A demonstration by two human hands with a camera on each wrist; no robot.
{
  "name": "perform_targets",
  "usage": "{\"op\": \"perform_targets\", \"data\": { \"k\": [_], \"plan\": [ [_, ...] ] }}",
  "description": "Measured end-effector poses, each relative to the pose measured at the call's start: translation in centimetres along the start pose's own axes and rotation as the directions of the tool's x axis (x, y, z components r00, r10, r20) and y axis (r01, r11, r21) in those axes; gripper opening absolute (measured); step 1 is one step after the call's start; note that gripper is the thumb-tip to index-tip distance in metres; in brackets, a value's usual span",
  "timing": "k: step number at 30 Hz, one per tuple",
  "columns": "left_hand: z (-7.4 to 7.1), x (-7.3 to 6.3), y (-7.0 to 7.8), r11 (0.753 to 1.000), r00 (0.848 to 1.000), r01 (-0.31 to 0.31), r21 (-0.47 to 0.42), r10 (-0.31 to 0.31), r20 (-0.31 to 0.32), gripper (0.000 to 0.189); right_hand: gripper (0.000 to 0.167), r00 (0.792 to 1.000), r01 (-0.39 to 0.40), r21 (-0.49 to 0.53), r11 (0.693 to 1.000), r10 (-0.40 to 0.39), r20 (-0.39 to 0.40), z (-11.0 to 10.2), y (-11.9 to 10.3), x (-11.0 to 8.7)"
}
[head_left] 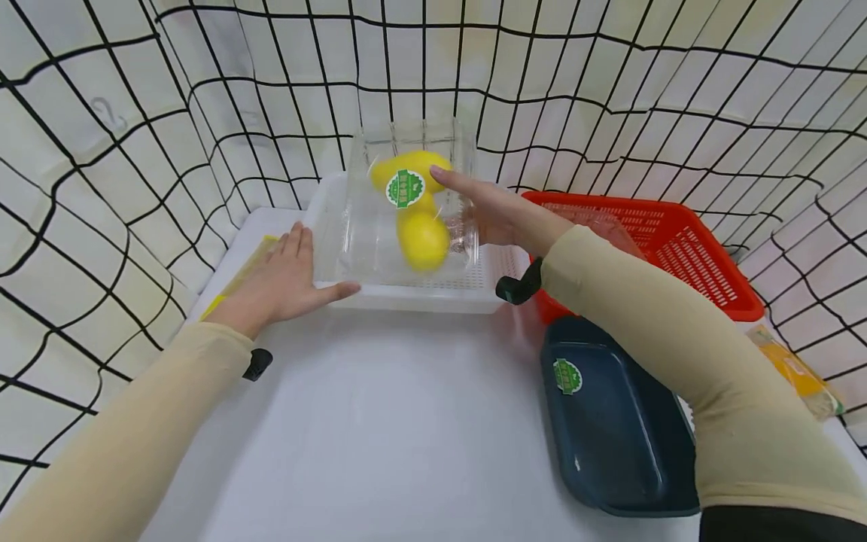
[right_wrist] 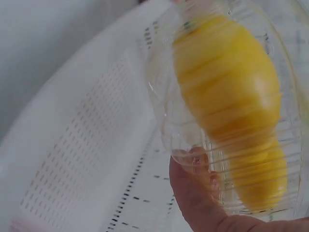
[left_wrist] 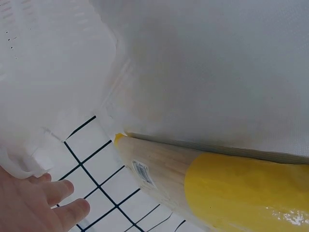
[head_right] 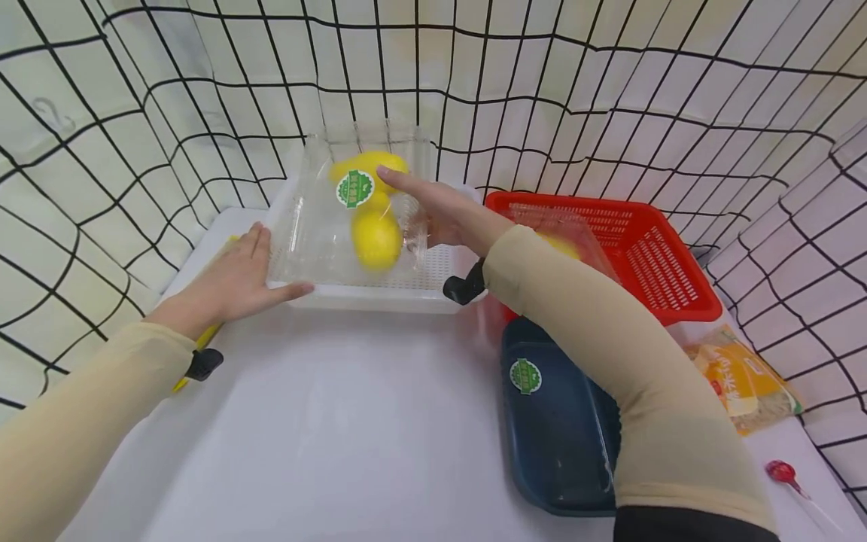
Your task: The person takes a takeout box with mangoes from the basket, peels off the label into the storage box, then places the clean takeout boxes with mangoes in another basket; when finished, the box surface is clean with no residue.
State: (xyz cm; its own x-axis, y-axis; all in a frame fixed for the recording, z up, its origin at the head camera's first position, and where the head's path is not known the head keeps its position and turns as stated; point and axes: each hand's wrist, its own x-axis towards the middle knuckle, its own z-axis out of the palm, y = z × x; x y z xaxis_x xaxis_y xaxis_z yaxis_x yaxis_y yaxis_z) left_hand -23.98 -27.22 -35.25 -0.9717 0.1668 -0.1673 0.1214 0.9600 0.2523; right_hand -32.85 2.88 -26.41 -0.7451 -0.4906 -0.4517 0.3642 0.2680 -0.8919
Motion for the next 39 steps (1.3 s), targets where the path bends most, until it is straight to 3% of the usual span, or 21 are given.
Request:
{"op": "perform_targets", "data": {
  "k": [9,11,16,21,24,31,39],
  "plan": [
    [-0.2,0.0,-0.1,0.999,1.000,-0.027,0.042,0.027,-0.001,0.125,0.067,0.984,0.172,0.015,0.985,-0.172,0.040,1.0,1.9,-6.6],
    [-0.2,0.1,-0.1,0.998,0.999,-0.032,0.049,0.032,0.000,0.126,0.073,0.979,0.193,0.008,0.981,-0.193,0.067,1.1,3.0,-7.6],
    [-0.1,0.1,-0.1,0.998,0.999,-0.034,0.047,0.034,0.006,0.127,0.105,0.971,0.200,-0.011,0.980,-0.197,0.134,1.8,6.6,-9.4],
    [0.0,0.2,-0.3,0.996,0.999,-0.046,0.075,0.046,0.001,0.119,0.119,0.966,0.154,0.024,0.988,-0.155,0.207,2.7,10.5,-10.9],
    [0.1,0.3,-0.3,0.997,0.999,-0.041,0.066,0.042,-0.002,0.117,0.111,0.964,0.117,0.039,0.992,-0.123,0.237,3.1,12.4,-11.8],
    [0.3,0.2,-0.2,0.999,1.000,-0.019,0.034,0.020,-0.018,0.128,0.076,0.947,-0.015,0.067,0.998,-0.007,0.321,3.9,16.3,-12.5],
    [0.2,0.2,0.1,1.000,1.000,-0.010,0.015,0.010,-0.018,0.132,0.065,0.939,-0.125,0.092,0.988,0.088,0.332,3.8,18.6,-12.8]
  ]
}}
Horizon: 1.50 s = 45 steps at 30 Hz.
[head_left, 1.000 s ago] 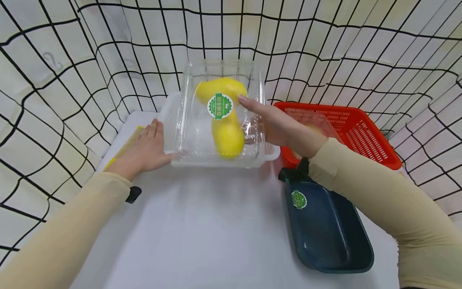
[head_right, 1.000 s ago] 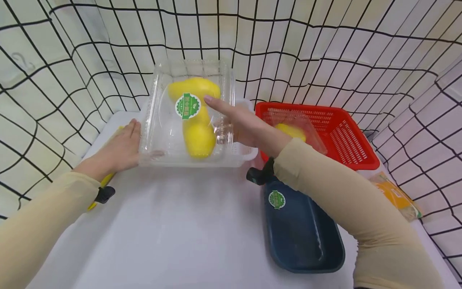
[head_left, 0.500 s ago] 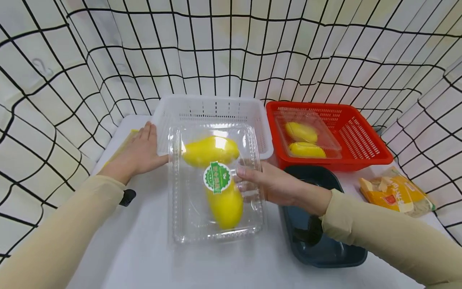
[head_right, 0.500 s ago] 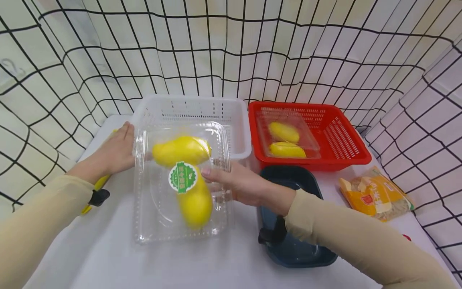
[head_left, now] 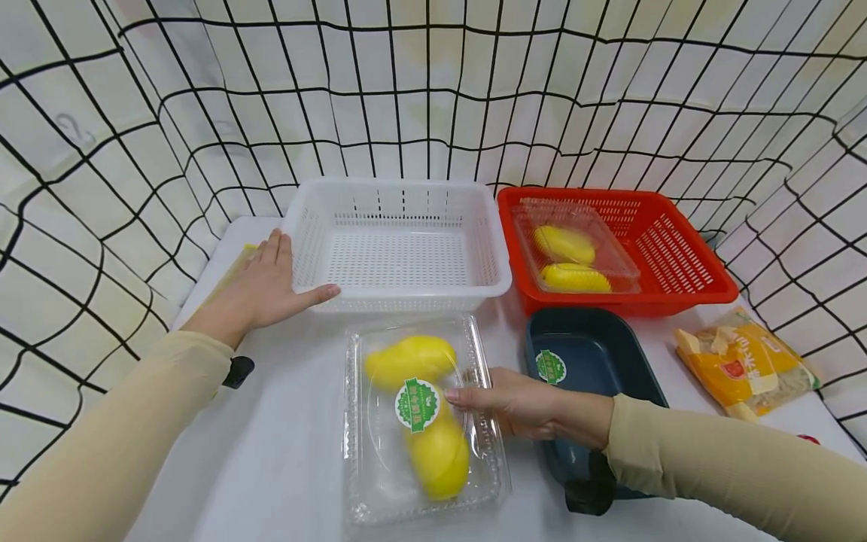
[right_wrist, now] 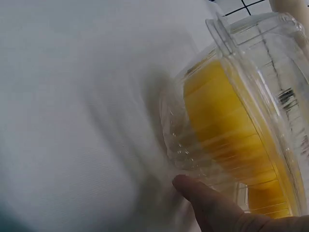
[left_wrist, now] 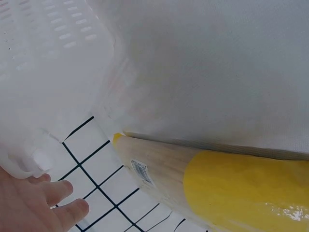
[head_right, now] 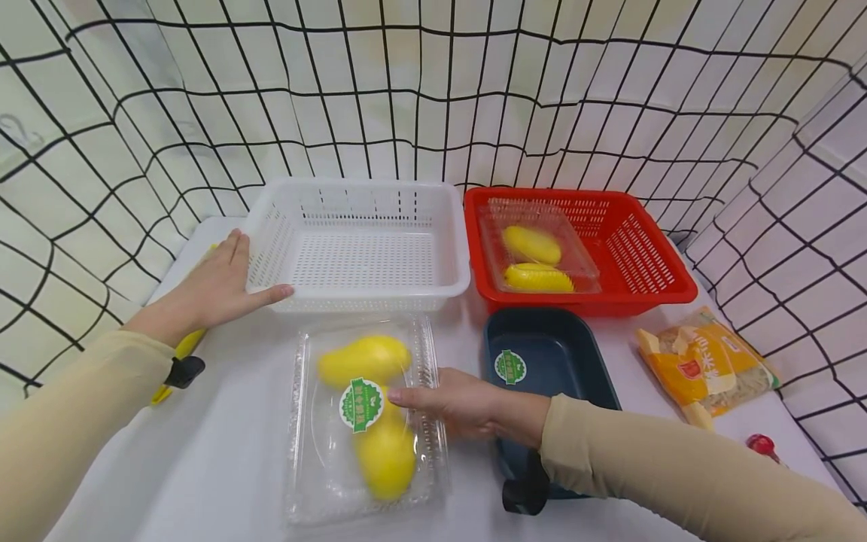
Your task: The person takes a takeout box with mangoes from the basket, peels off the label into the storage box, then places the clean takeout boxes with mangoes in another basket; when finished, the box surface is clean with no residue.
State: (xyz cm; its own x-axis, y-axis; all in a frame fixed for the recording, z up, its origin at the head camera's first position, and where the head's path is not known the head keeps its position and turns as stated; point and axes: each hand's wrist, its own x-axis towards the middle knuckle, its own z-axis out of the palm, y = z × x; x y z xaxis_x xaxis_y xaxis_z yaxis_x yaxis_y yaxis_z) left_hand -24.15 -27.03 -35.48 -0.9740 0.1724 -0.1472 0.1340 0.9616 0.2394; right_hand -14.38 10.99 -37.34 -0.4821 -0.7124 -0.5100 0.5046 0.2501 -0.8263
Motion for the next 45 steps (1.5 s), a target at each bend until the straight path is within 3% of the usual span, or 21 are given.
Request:
{"op": "perform_targets", "data": {
  "k": [9,16,25,34,38,42,44,45],
  "plan": [
    [0.0,0.1,0.2,1.000,1.000,-0.007,0.003,0.007,0.011,0.131,0.060,0.992,-0.117,0.074,0.990,0.120,-0.046,0.3,0.6,-0.3],
    [-0.1,0.0,0.1,1.000,1.000,0.006,0.000,-0.006,0.021,0.132,0.067,0.976,-0.191,-0.001,0.982,0.190,-0.108,0.4,0.5,-0.4],
    [-0.5,-0.3,-0.2,1.000,1.000,0.009,0.021,-0.009,0.015,0.133,0.075,0.962,-0.196,-0.086,0.977,0.175,-0.208,1.2,0.5,-0.3],
    [-0.9,-0.6,0.1,1.000,0.999,0.003,0.018,-0.004,0.034,0.129,0.075,0.961,-0.181,-0.115,0.977,0.150,-0.233,1.5,0.7,-0.3],
    [-1.1,-1.0,0.4,1.000,0.999,-0.028,-0.001,0.028,0.026,0.120,0.073,0.965,-0.167,-0.115,0.979,0.138,-0.224,1.6,0.8,-0.4],
    [-1.3,-1.6,1.4,0.996,0.996,-0.088,0.018,0.089,-0.032,0.110,0.072,0.969,-0.152,-0.116,0.982,0.125,-0.215,1.6,1.0,-0.4],
    [-1.2,-2.2,2.3,0.988,0.982,-0.153,0.032,0.156,-0.103,0.103,0.072,0.967,-0.151,-0.117,0.982,0.122,-0.223,1.6,1.1,-0.4],
    [-1.1,-2.6,2.9,0.979,0.968,-0.201,0.035,0.204,-0.146,0.099,0.072,0.965,-0.153,-0.119,0.981,0.122,-0.231,1.6,1.1,-0.4]
  ]
}}
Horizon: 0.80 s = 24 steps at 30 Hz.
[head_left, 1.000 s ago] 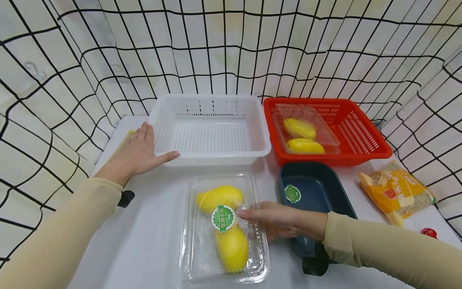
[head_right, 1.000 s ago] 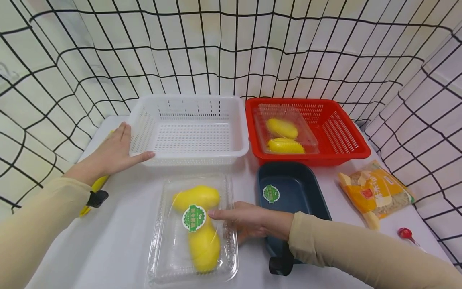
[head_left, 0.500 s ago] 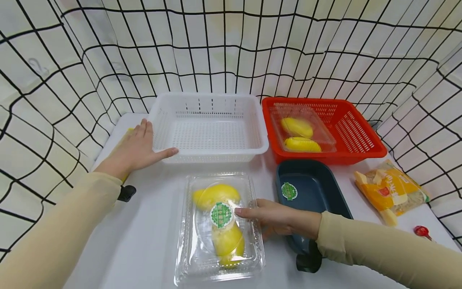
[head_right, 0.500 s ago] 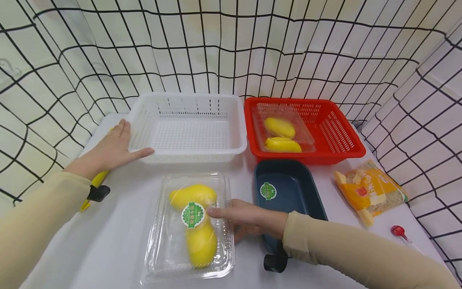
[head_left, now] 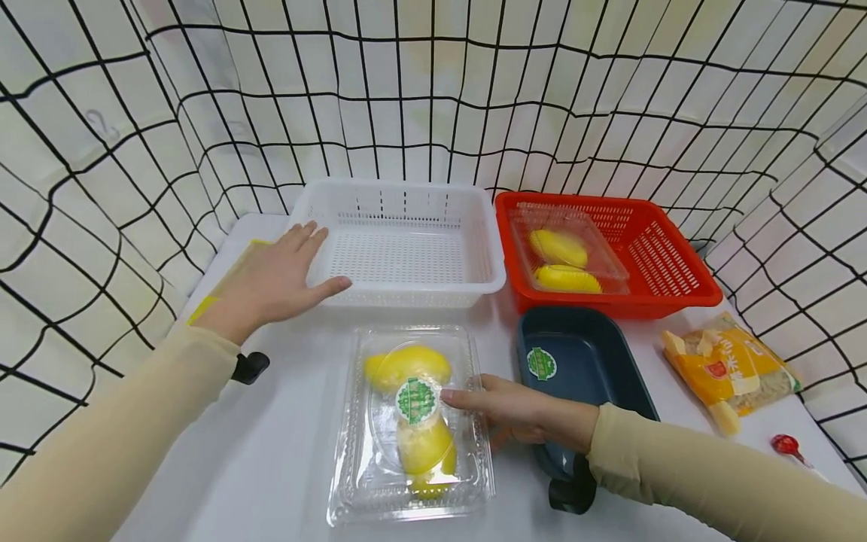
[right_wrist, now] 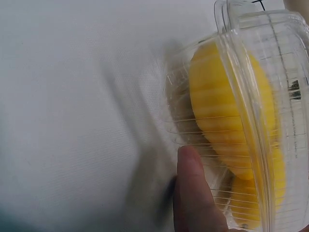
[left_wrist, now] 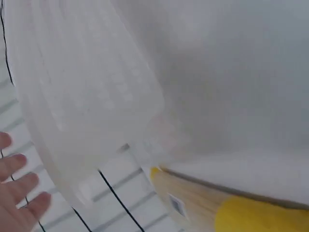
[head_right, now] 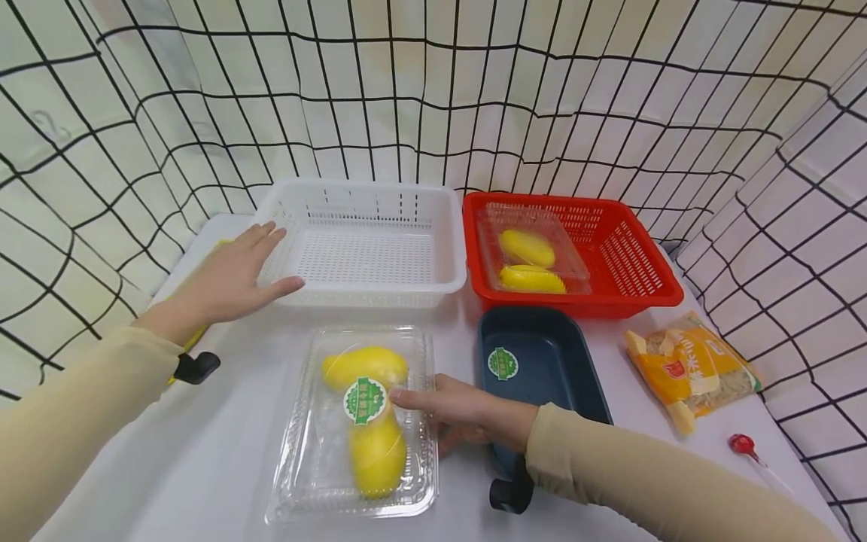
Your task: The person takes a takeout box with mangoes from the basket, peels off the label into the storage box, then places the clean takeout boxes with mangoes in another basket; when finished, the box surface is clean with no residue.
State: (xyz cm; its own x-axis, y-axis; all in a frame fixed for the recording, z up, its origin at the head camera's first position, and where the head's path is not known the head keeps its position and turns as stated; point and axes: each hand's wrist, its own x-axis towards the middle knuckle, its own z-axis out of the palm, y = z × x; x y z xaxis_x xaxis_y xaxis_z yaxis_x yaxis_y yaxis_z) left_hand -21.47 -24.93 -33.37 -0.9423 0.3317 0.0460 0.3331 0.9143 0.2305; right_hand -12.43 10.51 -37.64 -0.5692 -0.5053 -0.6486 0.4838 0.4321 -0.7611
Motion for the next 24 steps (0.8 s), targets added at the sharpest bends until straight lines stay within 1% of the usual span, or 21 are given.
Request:
{"op": "perform_targets", "data": {
  "k": [1,2,3,4,5,6,7,8,10,12,14,16,20,21,24],
  "plan": [
    [0.2,-0.2,0.7,0.998,0.997,-0.058,-0.003,0.058,-0.044,0.095,0.072,1.000,-0.001,0.000,1.000,0.001,-0.004,0.0,0.1,0.0],
    [0.6,-0.5,1.4,0.992,0.988,-0.127,0.000,0.126,-0.090,0.091,0.072,1.000,-0.001,-0.002,1.000,0.001,-0.008,0.0,0.2,0.0],
    [1.1,-0.8,2.1,0.980,0.972,-0.197,-0.003,0.195,-0.129,0.088,0.072,1.000,-0.002,-0.002,1.000,0.002,-0.014,0.0,0.2,0.0],
    [1.5,-1.0,2.9,0.965,0.954,-0.261,-0.001,0.258,-0.151,0.086,0.072,1.000,-0.001,-0.005,1.000,0.001,-0.018,0.0,0.3,0.0],
    [2.0,-1.3,3.6,0.948,0.936,-0.317,-0.002,0.313,-0.159,0.085,0.073,1.000,-0.004,-0.010,1.000,0.003,-0.026,0.0,0.3,0.0],
    [2.4,-1.6,4.3,0.933,0.922,-0.359,0.003,0.356,-0.153,0.085,0.074,0.999,-0.005,-0.019,1.000,0.004,-0.032,-0.1,0.2,0.0],
    [2.9,-1.9,5.0,0.921,0.912,-0.390,0.004,0.387,-0.137,0.085,0.076,0.999,-0.005,-0.027,1.000,0.004,-0.034,-0.1,0.2,0.0],
    [3.3,-2.1,5.6,0.912,0.906,-0.410,0.006,0.408,-0.110,0.085,0.077,0.999,-0.006,-0.033,0.999,0.005,-0.042,-0.1,0.1,0.0],
    [3.9,-2.5,6.6,0.905,0.904,-0.425,0.001,0.424,-0.055,0.085,0.080,0.999,-0.003,-0.043,0.999,0.001,-0.048,-0.2,0.0,0.1],
    [4.3,-2.6,7.3,0.903,0.903,-0.429,-0.002,0.429,-0.025,0.083,0.081,0.999,0.007,-0.049,0.999,-0.009,-0.037,-0.3,-0.1,0.1],
    [4.7,-2.6,7.8,0.898,0.898,-0.441,-0.015,0.441,-0.010,0.082,0.080,1.000,0.023,-0.048,0.999,-0.024,-0.019,-0.3,-0.2,0.1],
    [5.0,-2.6,8.1,0.888,0.888,-0.459,-0.032,0.459,-0.003,0.081,0.078,0.999,0.033,-0.052,0.998,-0.033,0.000,-0.4,-0.3,0.1],
    [5.6,-2.4,8.6,0.869,0.870,-0.489,-0.073,0.492,0.038,0.080,0.076,1.000,0.029,-0.088,0.996,-0.028,0.009,-0.7,-0.6,0.2],
    [5.7,-2.4,8.7,0.868,0.868,-0.490,-0.078,0.495,0.049,0.080,0.076,1.000,0.025,-0.102,0.995,-0.024,0.010,-0.8,-0.7,0.3],
    [6.1,-2.4,8.8,0.872,0.869,-0.483,-0.085,0.489,0.074,0.081,0.075,1.000,0.017,-0.138,0.990,-0.014,0.021,-0.9,-1.1,0.4]
  ]
}}
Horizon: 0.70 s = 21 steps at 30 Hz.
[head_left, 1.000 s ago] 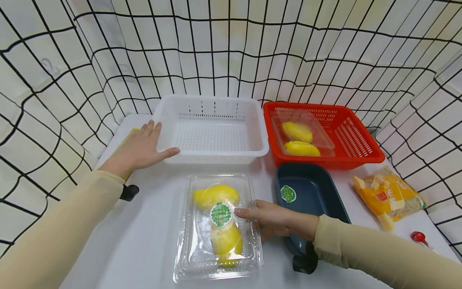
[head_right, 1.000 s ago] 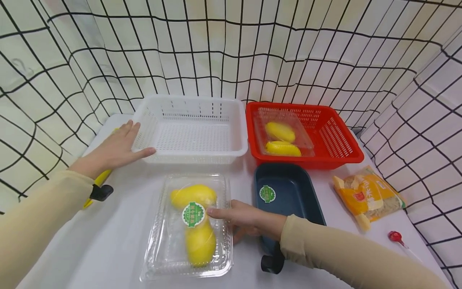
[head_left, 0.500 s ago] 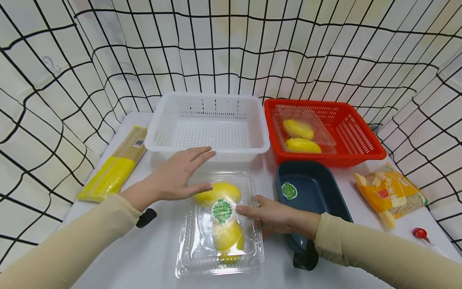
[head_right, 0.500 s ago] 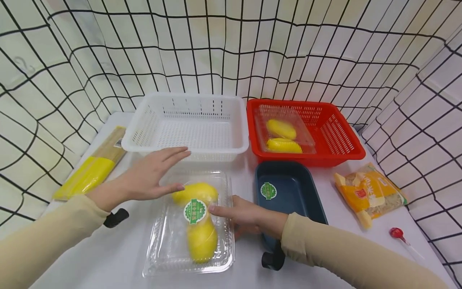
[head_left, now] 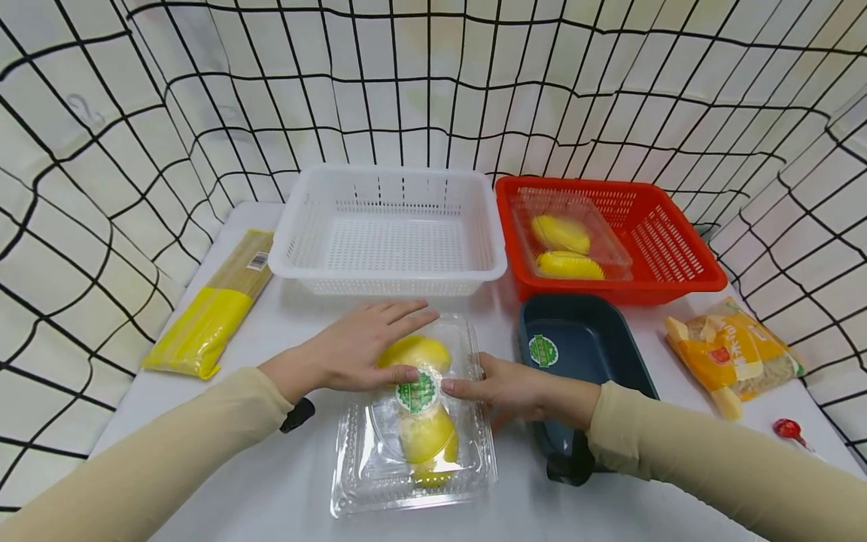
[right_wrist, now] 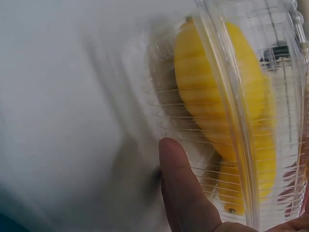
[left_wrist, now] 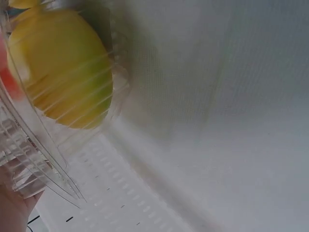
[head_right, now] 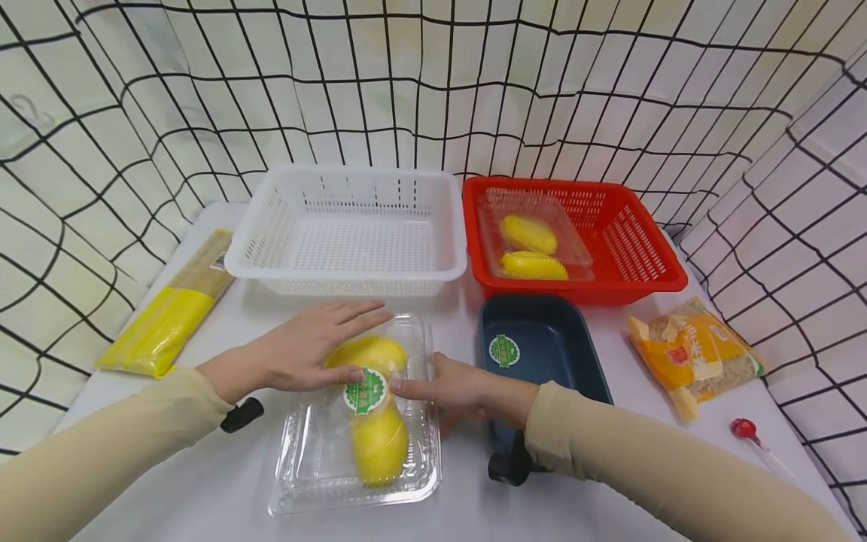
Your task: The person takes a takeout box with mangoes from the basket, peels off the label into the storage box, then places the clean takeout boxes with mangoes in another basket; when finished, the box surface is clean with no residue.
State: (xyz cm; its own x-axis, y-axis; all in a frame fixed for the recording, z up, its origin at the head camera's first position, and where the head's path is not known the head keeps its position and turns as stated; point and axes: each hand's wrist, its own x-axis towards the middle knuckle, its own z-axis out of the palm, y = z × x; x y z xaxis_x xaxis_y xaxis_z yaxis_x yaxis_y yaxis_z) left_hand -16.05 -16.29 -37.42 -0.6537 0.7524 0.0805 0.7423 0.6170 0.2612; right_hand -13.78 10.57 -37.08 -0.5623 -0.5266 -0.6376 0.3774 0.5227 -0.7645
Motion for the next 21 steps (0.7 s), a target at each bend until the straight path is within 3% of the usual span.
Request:
{"op": "perform_targets", "data": {
  "k": [6,13,17,21],
  "plan": [
    [0.3,0.1,0.1,0.999,1.000,0.017,0.043,-0.017,0.008,0.085,0.073,1.000,0.003,-0.069,0.998,-0.005,-0.024,-0.4,-0.5,0.0],
    [0.5,-0.6,1.0,0.992,0.994,0.108,0.059,-0.107,-0.029,0.087,0.075,0.992,0.060,-0.178,0.982,-0.078,-0.099,-0.7,-1.0,0.1],
    [1.0,-1.1,1.7,0.981,0.983,0.182,0.069,-0.179,-0.049,0.088,0.075,0.984,0.063,-0.252,0.966,-0.103,-0.147,-0.5,-1.0,0.1],
    [1.3,-1.6,2.6,0.958,0.962,0.272,0.095,-0.267,-0.065,0.092,0.082,0.970,0.087,-0.340,0.936,-0.158,-0.186,0.2,-0.9,-0.2]
  ]
}}
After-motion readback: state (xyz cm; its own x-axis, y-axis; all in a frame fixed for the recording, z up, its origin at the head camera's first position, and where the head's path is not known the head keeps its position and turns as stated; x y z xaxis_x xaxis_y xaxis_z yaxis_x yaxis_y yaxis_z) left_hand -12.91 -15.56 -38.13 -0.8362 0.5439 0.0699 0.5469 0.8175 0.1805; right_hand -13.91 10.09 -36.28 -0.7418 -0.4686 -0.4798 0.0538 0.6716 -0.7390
